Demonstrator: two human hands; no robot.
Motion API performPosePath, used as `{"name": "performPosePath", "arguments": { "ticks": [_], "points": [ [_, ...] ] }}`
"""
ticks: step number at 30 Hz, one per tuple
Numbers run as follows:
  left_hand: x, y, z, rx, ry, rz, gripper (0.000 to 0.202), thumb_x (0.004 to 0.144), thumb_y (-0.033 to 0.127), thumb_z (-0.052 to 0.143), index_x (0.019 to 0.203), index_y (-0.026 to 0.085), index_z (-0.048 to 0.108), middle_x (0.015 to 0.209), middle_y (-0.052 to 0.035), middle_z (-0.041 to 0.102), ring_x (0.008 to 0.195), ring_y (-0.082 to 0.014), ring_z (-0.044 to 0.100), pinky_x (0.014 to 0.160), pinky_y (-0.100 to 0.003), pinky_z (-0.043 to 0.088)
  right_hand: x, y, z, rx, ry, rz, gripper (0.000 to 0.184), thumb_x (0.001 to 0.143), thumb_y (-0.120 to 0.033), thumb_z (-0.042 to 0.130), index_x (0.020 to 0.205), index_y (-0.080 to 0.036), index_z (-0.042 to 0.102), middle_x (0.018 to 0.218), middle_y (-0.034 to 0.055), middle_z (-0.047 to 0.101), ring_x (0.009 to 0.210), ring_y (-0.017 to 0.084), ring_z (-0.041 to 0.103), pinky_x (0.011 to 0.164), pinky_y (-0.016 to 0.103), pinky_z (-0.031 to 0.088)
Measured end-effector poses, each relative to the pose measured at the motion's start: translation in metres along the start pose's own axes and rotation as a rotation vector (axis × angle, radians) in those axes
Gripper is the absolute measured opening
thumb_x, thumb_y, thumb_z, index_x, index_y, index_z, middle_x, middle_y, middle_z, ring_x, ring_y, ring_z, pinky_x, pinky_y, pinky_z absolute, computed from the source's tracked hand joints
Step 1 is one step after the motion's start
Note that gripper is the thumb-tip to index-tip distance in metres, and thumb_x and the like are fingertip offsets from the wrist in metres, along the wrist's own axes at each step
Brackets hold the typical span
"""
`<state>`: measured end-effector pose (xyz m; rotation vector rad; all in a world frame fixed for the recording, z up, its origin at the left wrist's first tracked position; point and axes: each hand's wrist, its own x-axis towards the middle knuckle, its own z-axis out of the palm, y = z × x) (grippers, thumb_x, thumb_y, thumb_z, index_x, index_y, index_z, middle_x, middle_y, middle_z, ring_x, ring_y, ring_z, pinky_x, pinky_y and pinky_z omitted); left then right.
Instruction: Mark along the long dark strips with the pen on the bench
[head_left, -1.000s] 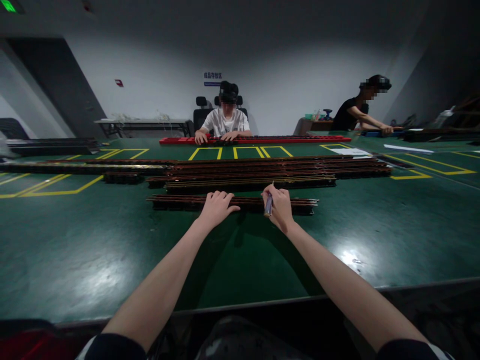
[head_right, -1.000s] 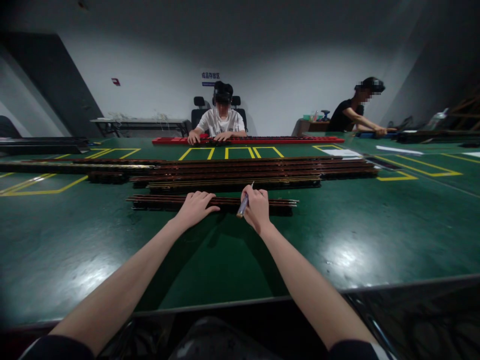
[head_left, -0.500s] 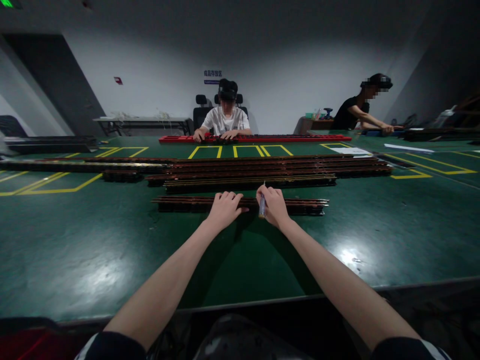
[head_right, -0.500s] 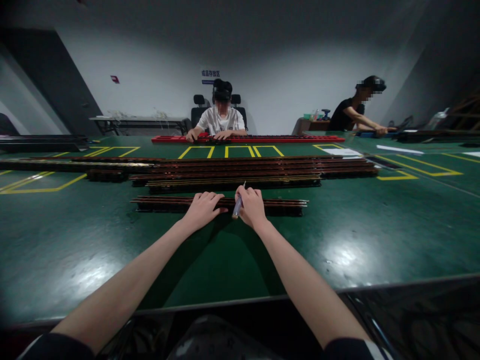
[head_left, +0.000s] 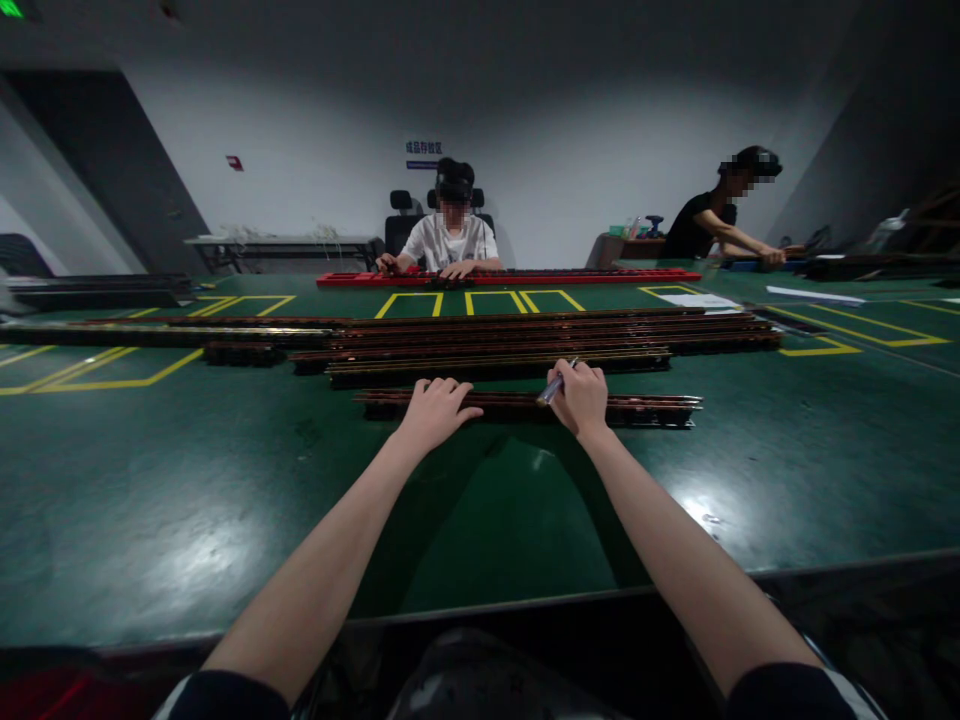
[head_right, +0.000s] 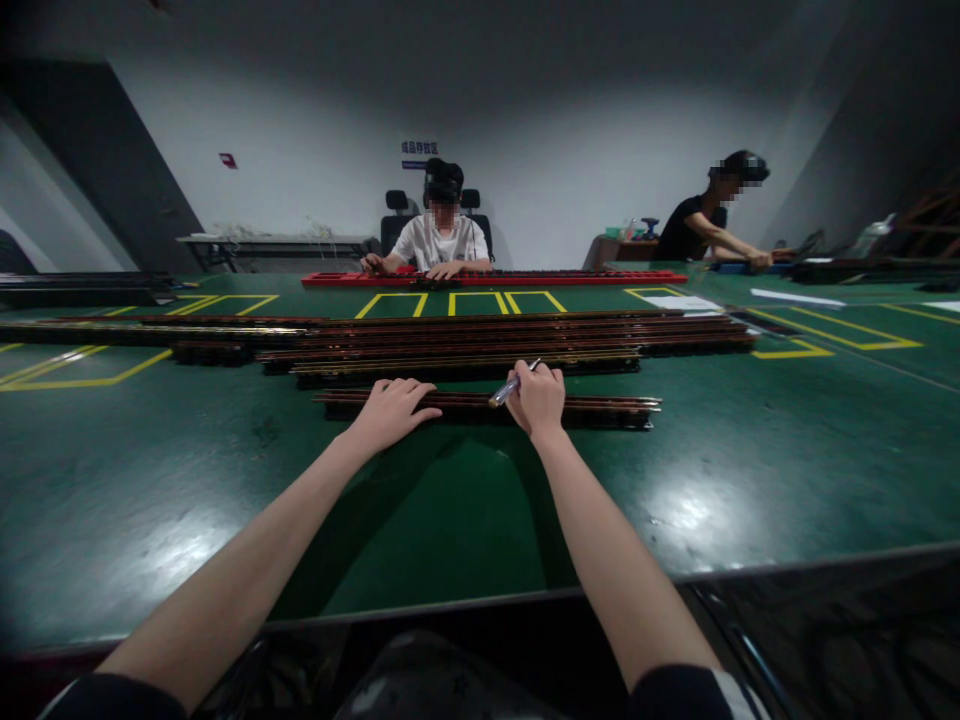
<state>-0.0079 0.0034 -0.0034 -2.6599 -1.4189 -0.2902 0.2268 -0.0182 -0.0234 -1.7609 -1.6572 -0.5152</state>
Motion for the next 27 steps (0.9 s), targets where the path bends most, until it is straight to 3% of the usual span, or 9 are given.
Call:
{"name": "performPosePath", "arguments": {
  "ticks": [6, 12, 19, 27],
  "points": [
    [0.000, -0.004, 0.003, -0.011, -0.042, -0.055, 0.046, 0.096, 0.047, 0.036, 0.128, 0.020, 0.054, 0.124, -0.0130, 0.061, 0.114, -0.0279, 0.055, 0.098, -0.047, 0.038, 0.001, 0.013, 0.001, 0.028, 0.088, 0.071, 0.021, 0.088, -0.023, 0.040, 0.074, -0.020, 0.056, 0.066, 0.0076, 0.057, 0.074, 0.026, 0.052, 0.075, 0.036, 0.033],
    [-0.002, 0.005, 0.007, 0.021, 0.007, -0.019, 0.043, 0.097, 0.043, 0.037, 0.125, 0.017, 0.056, 0.120, -0.0142, 0.062, 0.111, -0.0278, 0.056, 0.093, -0.043, 0.042, -0.006, -0.006, -0.002, 0.233, 0.108, 0.063, 0.013, 0.083, -0.014, 0.041, 0.077, -0.022, 0.049, 0.075, 0.0059, 0.064, 0.079, 0.024, 0.054, 0.076, 0.034, 0.035],
    [-0.003, 0.014, 0.011, 0.035, 0.100, 0.000, 0.039, 0.096, 0.042, 0.038, 0.117, 0.018, 0.060, 0.115, -0.0133, 0.064, 0.106, -0.0278, 0.057, 0.090, -0.042, 0.042, -0.015, -0.029, 0.001, 0.238, -0.062, -0.183, 0.014, 0.084, -0.012, 0.043, 0.083, -0.021, 0.053, 0.081, 0.0065, 0.064, 0.080, 0.023, 0.055, 0.079, 0.033, 0.036],
    [-0.003, 0.015, 0.010, 0.033, 0.088, 0.002, 0.041, 0.096, 0.043, 0.037, 0.119, 0.016, 0.059, 0.115, -0.0141, 0.064, 0.107, -0.0281, 0.056, 0.089, -0.041, 0.042, -0.006, -0.023, 0.000, 0.362, -0.233, -0.163, 0.015, 0.092, -0.021, 0.041, 0.085, -0.022, 0.054, 0.081, 0.0043, 0.064, 0.079, 0.021, 0.056, 0.076, 0.032, 0.037]
  ]
}}
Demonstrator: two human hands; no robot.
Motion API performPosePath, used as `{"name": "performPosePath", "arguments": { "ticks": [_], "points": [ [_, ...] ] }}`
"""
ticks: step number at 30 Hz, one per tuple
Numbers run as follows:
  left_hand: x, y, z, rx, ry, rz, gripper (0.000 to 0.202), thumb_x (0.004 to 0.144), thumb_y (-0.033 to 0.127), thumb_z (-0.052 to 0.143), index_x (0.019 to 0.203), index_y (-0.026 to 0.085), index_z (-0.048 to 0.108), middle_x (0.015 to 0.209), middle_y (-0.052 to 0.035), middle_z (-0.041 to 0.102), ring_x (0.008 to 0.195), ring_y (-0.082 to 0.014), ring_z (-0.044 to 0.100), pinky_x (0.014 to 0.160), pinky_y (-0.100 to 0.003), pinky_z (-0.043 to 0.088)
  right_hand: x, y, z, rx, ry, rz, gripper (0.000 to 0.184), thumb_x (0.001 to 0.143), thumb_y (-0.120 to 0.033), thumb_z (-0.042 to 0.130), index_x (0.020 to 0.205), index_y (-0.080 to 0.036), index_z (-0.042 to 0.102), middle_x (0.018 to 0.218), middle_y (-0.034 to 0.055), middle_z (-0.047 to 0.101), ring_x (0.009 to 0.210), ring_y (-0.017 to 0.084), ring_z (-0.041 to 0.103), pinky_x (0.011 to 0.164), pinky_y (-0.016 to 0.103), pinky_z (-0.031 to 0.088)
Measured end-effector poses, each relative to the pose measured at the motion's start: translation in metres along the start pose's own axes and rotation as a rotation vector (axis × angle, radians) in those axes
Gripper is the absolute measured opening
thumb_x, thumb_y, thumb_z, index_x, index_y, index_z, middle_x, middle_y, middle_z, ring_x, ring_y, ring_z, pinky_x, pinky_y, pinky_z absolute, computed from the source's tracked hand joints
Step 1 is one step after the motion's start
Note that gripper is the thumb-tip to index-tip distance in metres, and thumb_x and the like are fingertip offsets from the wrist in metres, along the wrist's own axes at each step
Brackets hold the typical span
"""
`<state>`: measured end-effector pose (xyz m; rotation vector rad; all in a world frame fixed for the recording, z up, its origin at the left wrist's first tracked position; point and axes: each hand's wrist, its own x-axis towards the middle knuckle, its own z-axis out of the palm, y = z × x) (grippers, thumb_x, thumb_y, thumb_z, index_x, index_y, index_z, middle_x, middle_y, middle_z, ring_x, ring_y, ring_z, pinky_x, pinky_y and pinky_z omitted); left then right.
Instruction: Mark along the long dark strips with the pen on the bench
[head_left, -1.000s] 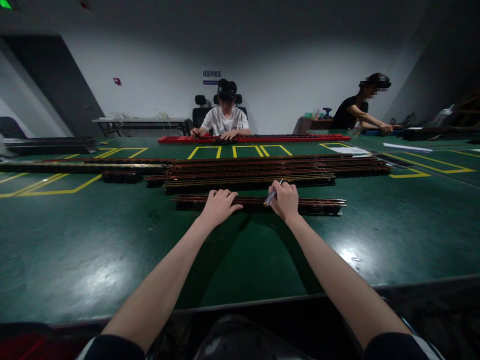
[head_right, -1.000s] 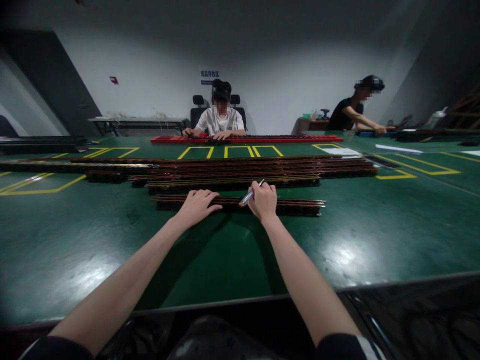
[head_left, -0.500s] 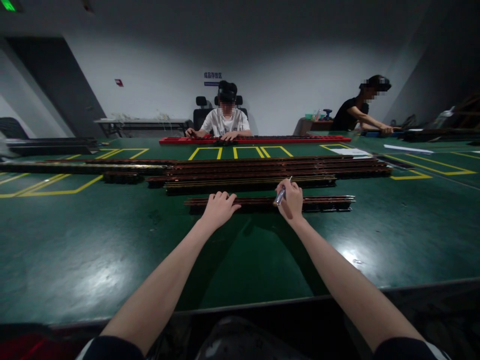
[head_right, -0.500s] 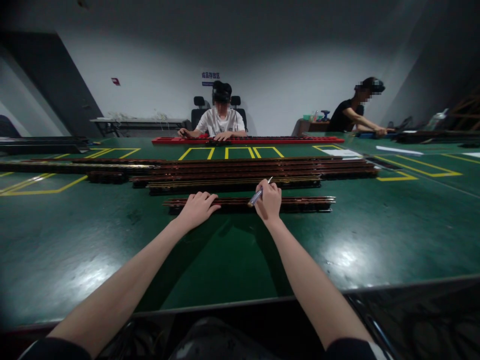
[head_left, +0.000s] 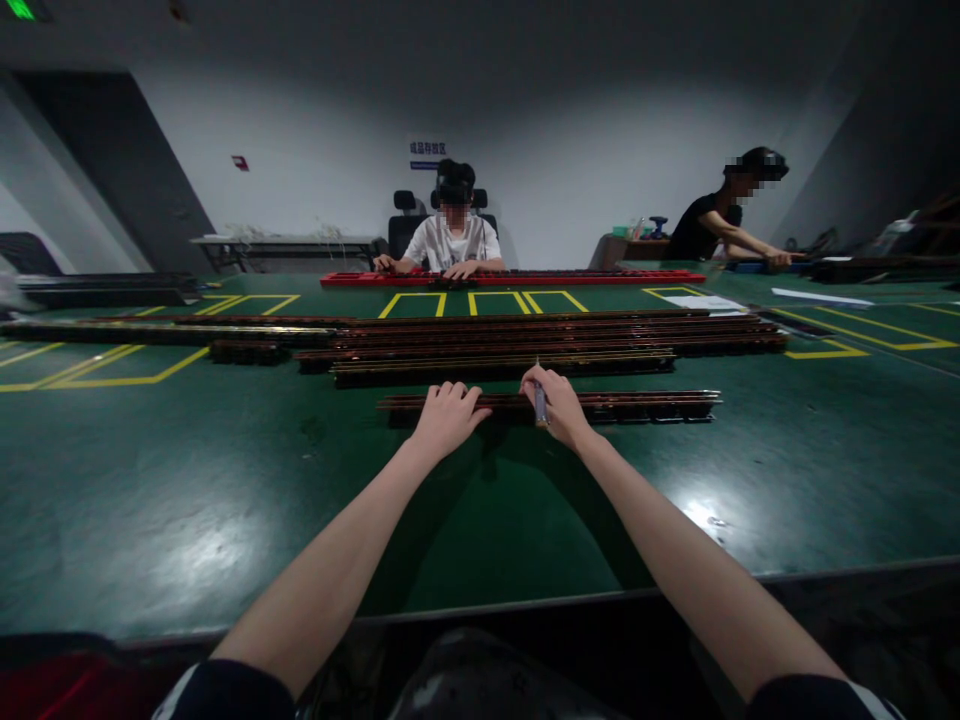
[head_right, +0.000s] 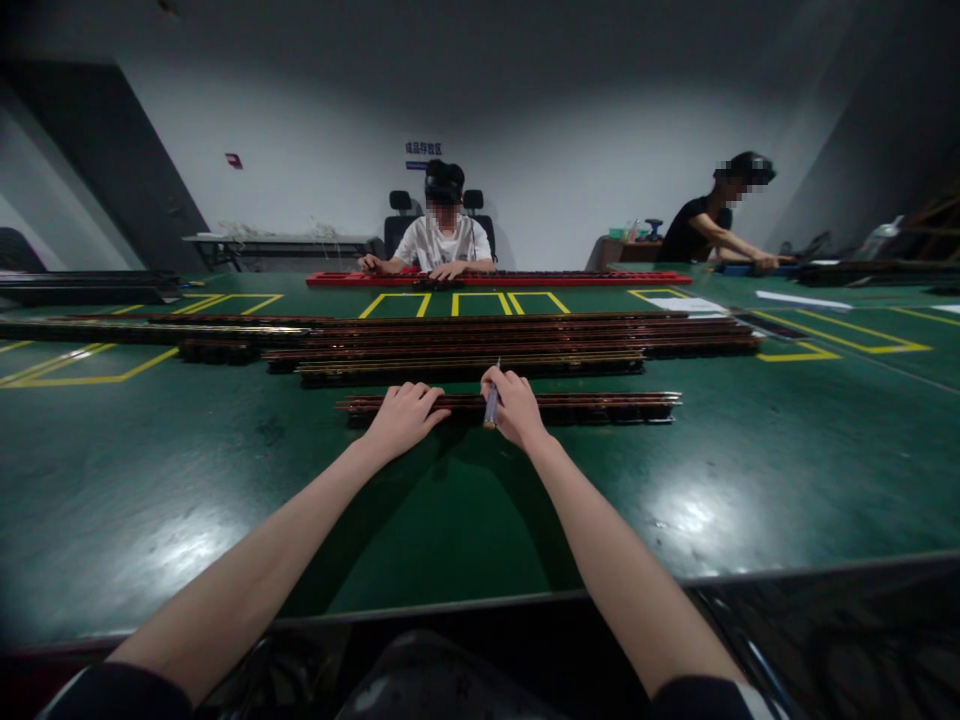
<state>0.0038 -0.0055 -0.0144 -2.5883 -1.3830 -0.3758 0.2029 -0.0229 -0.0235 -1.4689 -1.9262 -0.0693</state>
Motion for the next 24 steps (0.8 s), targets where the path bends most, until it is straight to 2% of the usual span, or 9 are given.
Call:
{"name": "performPosePath", "arguments": {
  "ticks": [5, 11, 18, 24],
  "points": [
    [0.000, 0.000, -0.002, 0.013, -0.017, 0.006, 0.043, 0.097, 0.043, 0.037, 0.121, 0.014, 0.058, 0.117, -0.0146, 0.063, 0.107, -0.0275, 0.056, 0.091, -0.041, 0.042, -0.002, -0.007, -0.003, -0.102, -0.083, -0.078, 0.014, 0.090, -0.018, 0.043, 0.082, -0.022, 0.054, 0.081, 0.0052, 0.063, 0.078, 0.020, 0.054, 0.075, 0.031, 0.036],
    [0.001, 0.001, -0.002, 0.001, -0.035, 0.029, 0.049, 0.097, 0.042, 0.035, 0.136, 0.013, 0.047, 0.128, -0.0162, 0.059, 0.114, -0.0285, 0.055, 0.094, -0.043, 0.040, 0.003, -0.008, -0.002, -0.207, -0.057, -0.081, 0.015, 0.089, -0.018, 0.043, 0.079, -0.020, 0.054, 0.077, 0.0067, 0.062, 0.072, 0.020, 0.054, 0.070, 0.030, 0.035],
    [0.003, -0.006, -0.001, -0.017, -0.041, 0.003, 0.053, 0.097, 0.045, 0.035, 0.138, 0.014, 0.045, 0.136, -0.0161, 0.055, 0.123, -0.0291, 0.052, 0.103, -0.047, 0.036, 0.005, 0.019, -0.009, -0.298, 0.065, 0.079, 0.015, 0.088, -0.020, 0.043, 0.078, -0.019, 0.055, 0.075, 0.0077, 0.065, 0.070, 0.020, 0.057, 0.071, 0.030, 0.035],
    [0.004, -0.013, -0.001, -0.050, -0.076, -0.040, 0.048, 0.097, 0.046, 0.037, 0.129, 0.015, 0.054, 0.127, -0.0139, 0.061, 0.117, -0.0271, 0.055, 0.102, -0.046, 0.037, 0.003, 0.038, -0.017, -0.357, 0.141, 0.231, 0.013, 0.083, -0.014, 0.044, 0.080, -0.019, 0.055, 0.075, 0.0088, 0.067, 0.070, 0.022, 0.058, 0.067, 0.029, 0.034]
  ]
}}
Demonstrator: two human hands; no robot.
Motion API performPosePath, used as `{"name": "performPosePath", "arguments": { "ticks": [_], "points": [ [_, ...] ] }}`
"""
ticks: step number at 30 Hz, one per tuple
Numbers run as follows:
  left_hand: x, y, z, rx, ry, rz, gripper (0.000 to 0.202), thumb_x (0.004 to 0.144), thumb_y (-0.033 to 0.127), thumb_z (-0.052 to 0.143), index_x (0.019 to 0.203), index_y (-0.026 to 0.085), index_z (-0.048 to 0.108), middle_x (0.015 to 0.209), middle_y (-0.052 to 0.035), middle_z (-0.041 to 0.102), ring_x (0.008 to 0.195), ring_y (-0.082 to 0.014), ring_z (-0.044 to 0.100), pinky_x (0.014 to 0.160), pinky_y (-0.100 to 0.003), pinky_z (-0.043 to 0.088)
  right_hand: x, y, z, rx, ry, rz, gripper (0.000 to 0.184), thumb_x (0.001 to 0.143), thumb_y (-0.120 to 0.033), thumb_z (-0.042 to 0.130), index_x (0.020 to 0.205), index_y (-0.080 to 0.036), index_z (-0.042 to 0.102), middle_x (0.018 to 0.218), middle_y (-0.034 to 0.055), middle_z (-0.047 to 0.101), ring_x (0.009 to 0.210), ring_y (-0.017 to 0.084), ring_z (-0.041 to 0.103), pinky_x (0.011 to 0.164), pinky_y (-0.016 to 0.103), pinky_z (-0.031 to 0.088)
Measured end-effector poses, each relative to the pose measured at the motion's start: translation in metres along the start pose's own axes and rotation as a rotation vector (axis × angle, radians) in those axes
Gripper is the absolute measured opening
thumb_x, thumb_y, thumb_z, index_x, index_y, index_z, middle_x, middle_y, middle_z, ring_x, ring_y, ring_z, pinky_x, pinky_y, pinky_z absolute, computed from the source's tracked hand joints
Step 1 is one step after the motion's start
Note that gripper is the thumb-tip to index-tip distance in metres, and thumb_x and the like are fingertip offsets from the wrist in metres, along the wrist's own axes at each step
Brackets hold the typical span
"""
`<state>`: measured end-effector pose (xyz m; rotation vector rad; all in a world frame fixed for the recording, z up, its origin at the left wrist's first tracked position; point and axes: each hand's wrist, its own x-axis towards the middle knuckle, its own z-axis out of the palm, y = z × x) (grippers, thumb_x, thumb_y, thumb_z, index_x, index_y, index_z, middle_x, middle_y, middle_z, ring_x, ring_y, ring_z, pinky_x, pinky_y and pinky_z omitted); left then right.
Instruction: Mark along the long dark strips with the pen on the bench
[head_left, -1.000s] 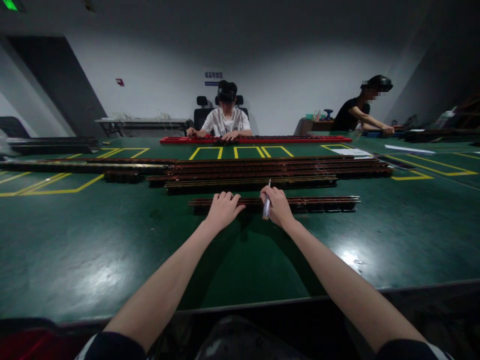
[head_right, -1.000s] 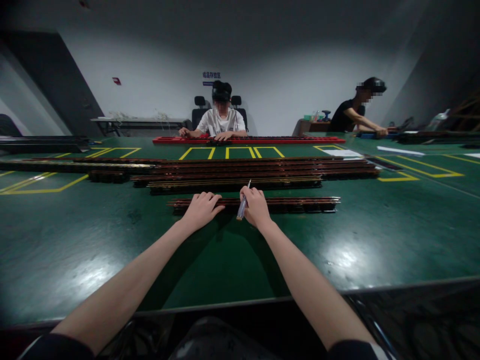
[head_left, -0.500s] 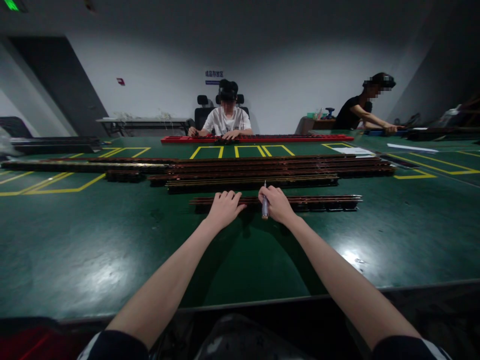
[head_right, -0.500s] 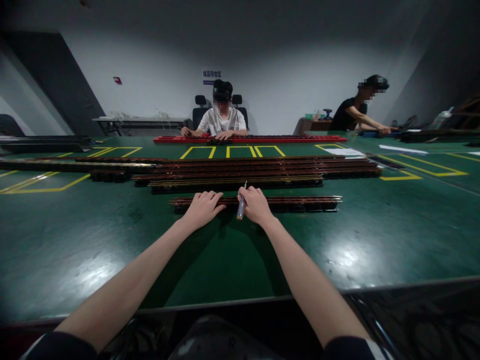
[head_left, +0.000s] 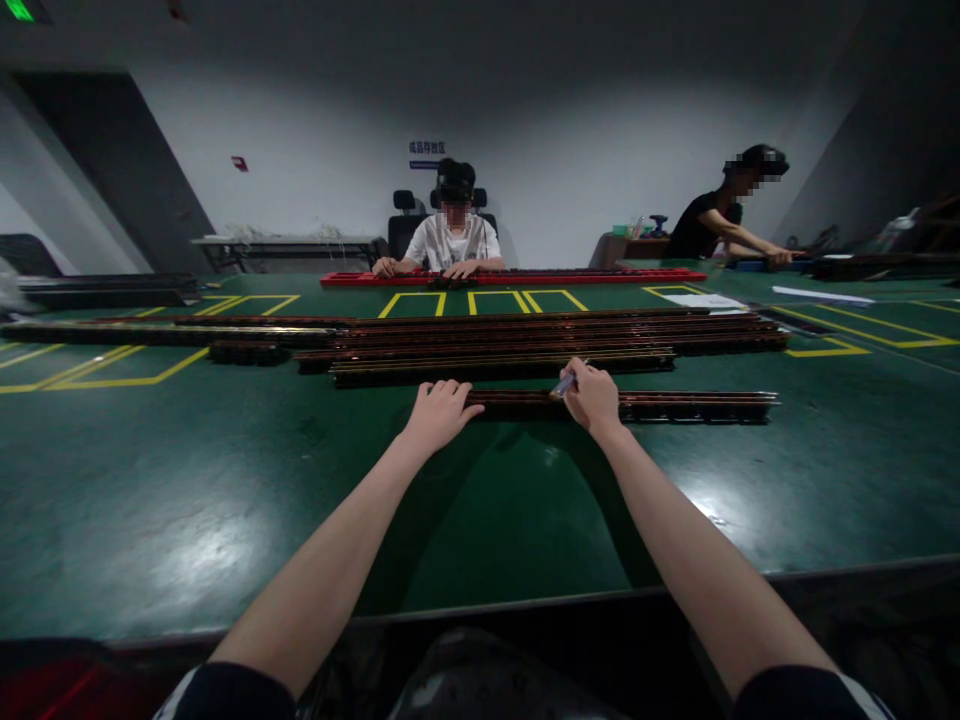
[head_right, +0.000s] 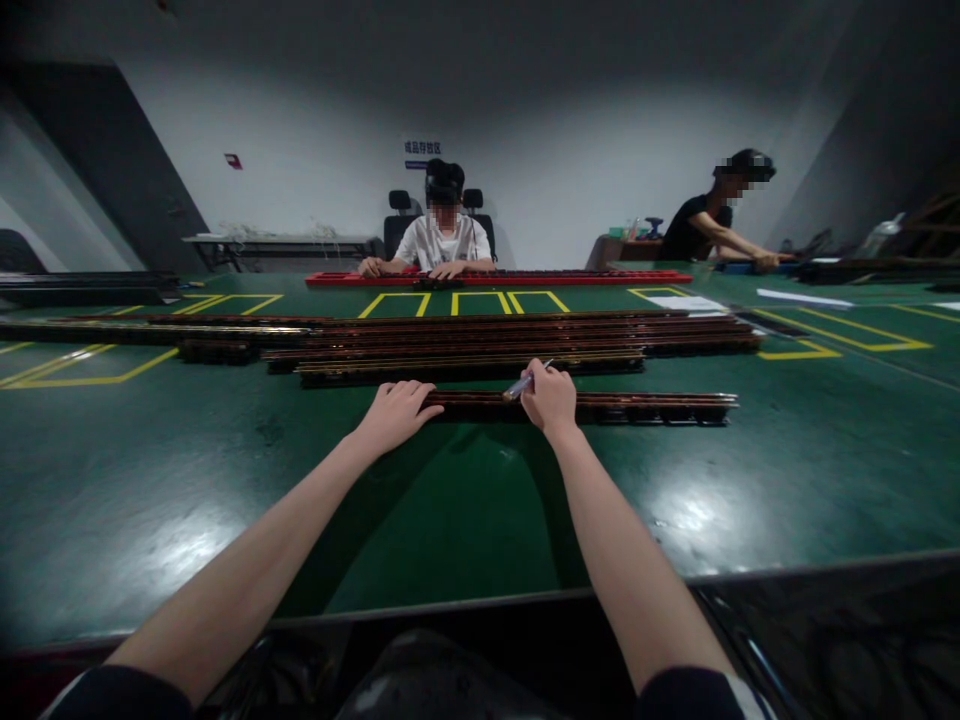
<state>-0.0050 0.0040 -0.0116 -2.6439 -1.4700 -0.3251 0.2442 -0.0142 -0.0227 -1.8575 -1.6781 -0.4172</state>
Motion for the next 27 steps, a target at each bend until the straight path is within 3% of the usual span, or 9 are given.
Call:
{"name": "performPosePath", "arguments": {
  "ticks": [3, 8, 14, 18, 27],
  "points": [
    [-0.001, 0.002, 0.000, -0.024, -0.005, 0.018, 0.044, 0.097, 0.043, 0.040, 0.125, 0.014, 0.057, 0.124, -0.0131, 0.062, 0.115, -0.0254, 0.056, 0.100, -0.043, 0.039, -0.002, -0.002, -0.001, 0.020, 0.023, -0.011, 0.014, 0.080, -0.011, 0.043, 0.079, -0.019, 0.055, 0.073, 0.0085, 0.065, 0.070, 0.023, 0.058, 0.068, 0.030, 0.035],
    [-0.002, 0.008, 0.000, -0.025, 0.017, 0.018, 0.042, 0.096, 0.042, 0.041, 0.120, 0.013, 0.059, 0.121, -0.0136, 0.063, 0.113, -0.0258, 0.056, 0.103, -0.045, 0.036, -0.012, -0.024, -0.002, 0.145, 0.044, -0.176, 0.016, 0.082, -0.010, 0.040, 0.080, -0.019, 0.053, 0.077, 0.0091, 0.063, 0.076, 0.023, 0.056, 0.073, 0.032, 0.038],
    [-0.002, 0.011, 0.003, 0.004, 0.045, 0.043, 0.038, 0.096, 0.040, 0.042, 0.116, 0.013, 0.060, 0.117, -0.0132, 0.064, 0.110, -0.0260, 0.056, 0.101, -0.045, 0.036, -0.023, -0.050, -0.002, 0.279, -0.078, -0.375, 0.019, 0.091, -0.017, 0.037, 0.083, -0.020, 0.054, 0.083, 0.0086, 0.061, 0.078, 0.022, 0.053, 0.075, 0.032, 0.039],
    [-0.003, 0.013, 0.006, -0.008, 0.062, 0.078, 0.037, 0.096, 0.038, 0.041, 0.118, 0.013, 0.058, 0.119, -0.0134, 0.063, 0.112, -0.0261, 0.056, 0.101, -0.045, 0.036, -0.022, -0.051, -0.002, 0.278, -0.111, -0.358, 0.020, 0.092, -0.015, 0.036, 0.083, -0.020, 0.053, 0.080, 0.0072, 0.060, 0.076, 0.021, 0.052, 0.073, 0.031, 0.038],
    [-0.004, 0.023, -0.004, -0.056, 0.162, 0.149, 0.037, 0.098, 0.032, 0.037, 0.124, 0.014, 0.056, 0.126, -0.0110, 0.061, 0.115, -0.0230, 0.056, 0.101, -0.042, 0.037, -0.015, -0.045, 0.001, 0.125, -0.007, -0.280, 0.014, 0.081, -0.011, 0.043, 0.080, -0.019, 0.054, 0.076, 0.0081, 0.059, 0.077, 0.023, 0.053, 0.074, 0.033, 0.036]
  ]
}}
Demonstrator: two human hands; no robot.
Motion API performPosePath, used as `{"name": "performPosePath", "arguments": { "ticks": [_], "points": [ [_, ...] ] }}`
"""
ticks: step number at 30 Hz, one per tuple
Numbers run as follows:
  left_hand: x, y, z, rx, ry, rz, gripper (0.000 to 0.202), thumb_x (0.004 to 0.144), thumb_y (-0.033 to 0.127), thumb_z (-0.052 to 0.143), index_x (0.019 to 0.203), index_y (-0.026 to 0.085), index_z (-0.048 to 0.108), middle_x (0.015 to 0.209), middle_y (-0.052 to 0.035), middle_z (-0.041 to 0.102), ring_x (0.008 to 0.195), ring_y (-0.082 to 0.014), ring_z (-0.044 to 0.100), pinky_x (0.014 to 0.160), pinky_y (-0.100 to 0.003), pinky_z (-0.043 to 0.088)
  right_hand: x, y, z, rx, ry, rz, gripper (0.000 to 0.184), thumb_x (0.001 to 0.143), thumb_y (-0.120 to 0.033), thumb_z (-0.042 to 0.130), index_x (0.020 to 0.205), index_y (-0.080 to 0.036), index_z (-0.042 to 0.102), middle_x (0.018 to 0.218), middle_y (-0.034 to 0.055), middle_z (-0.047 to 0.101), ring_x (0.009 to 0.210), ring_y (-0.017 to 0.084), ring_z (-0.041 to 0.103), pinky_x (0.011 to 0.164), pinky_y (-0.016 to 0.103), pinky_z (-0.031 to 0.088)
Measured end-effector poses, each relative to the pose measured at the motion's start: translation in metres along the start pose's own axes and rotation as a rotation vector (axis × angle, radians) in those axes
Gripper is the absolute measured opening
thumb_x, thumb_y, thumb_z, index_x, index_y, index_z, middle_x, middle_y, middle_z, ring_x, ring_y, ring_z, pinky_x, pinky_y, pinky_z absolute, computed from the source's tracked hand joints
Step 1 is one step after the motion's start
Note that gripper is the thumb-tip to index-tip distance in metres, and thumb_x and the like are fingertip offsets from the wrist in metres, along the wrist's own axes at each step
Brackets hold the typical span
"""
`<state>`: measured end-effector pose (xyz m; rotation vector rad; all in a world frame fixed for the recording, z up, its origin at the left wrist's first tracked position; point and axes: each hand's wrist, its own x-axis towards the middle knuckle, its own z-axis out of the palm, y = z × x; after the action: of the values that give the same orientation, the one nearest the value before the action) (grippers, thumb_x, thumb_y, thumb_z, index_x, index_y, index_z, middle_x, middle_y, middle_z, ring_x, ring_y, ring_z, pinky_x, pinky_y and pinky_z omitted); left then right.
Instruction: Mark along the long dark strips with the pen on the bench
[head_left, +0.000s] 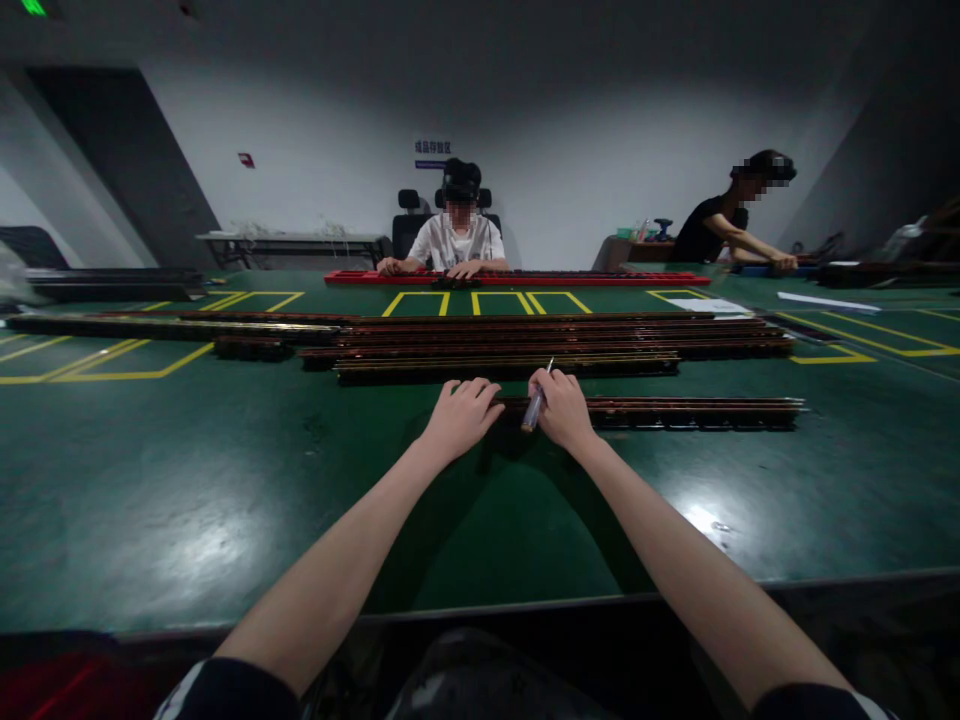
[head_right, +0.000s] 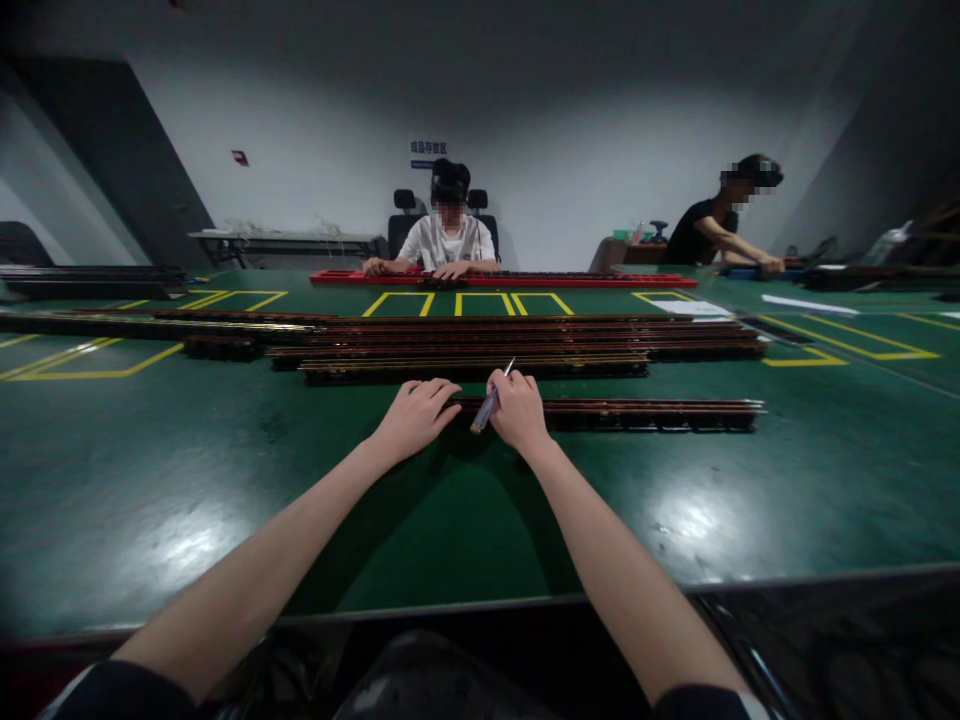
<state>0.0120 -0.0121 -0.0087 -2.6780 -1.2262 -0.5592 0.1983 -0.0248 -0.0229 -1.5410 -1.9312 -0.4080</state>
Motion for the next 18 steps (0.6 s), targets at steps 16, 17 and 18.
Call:
{"name": "performPosePath", "arguments": {
  "ticks": [16, 17, 18],
  "points": [
    [0.001, -0.017, 0.005, -0.304, -0.160, -0.458, 0.052, 0.098, 0.038, 0.025, 0.071, 0.017, 0.064, 0.068, -0.0061, 0.068, 0.061, -0.0184, 0.064, 0.078, -0.039, 0.051, -0.004, -0.005, -0.006, 0.487, 0.090, 0.088, 0.025, 0.096, -0.035, 0.034, 0.091, -0.020, 0.054, 0.072, 0.0030, 0.064, 0.073, 0.019, 0.060, 0.075, 0.032, 0.041],
    [0.001, -0.017, 0.005, -0.297, -0.168, -0.456, 0.052, 0.098, 0.037, 0.024, 0.073, 0.017, 0.065, 0.070, -0.0063, 0.069, 0.062, -0.0185, 0.065, 0.079, -0.039, 0.051, -0.004, -0.007, -0.007, 0.561, 0.056, 0.115, 0.028, 0.096, -0.040, 0.034, 0.091, -0.021, 0.054, 0.071, 0.0019, 0.063, 0.071, 0.018, 0.060, 0.074, 0.031, 0.042],
    [0.002, -0.017, 0.005, -0.279, -0.177, -0.449, 0.053, 0.098, 0.037, 0.023, 0.074, 0.016, 0.066, 0.071, -0.0066, 0.069, 0.063, -0.0187, 0.065, 0.079, -0.039, 0.051, -0.005, -0.009, -0.008, 0.622, 0.022, 0.139, 0.031, 0.096, -0.045, 0.034, 0.091, -0.022, 0.054, 0.070, 0.0012, 0.063, 0.071, 0.018, 0.060, 0.073, 0.031, 0.043]
  ]
}}
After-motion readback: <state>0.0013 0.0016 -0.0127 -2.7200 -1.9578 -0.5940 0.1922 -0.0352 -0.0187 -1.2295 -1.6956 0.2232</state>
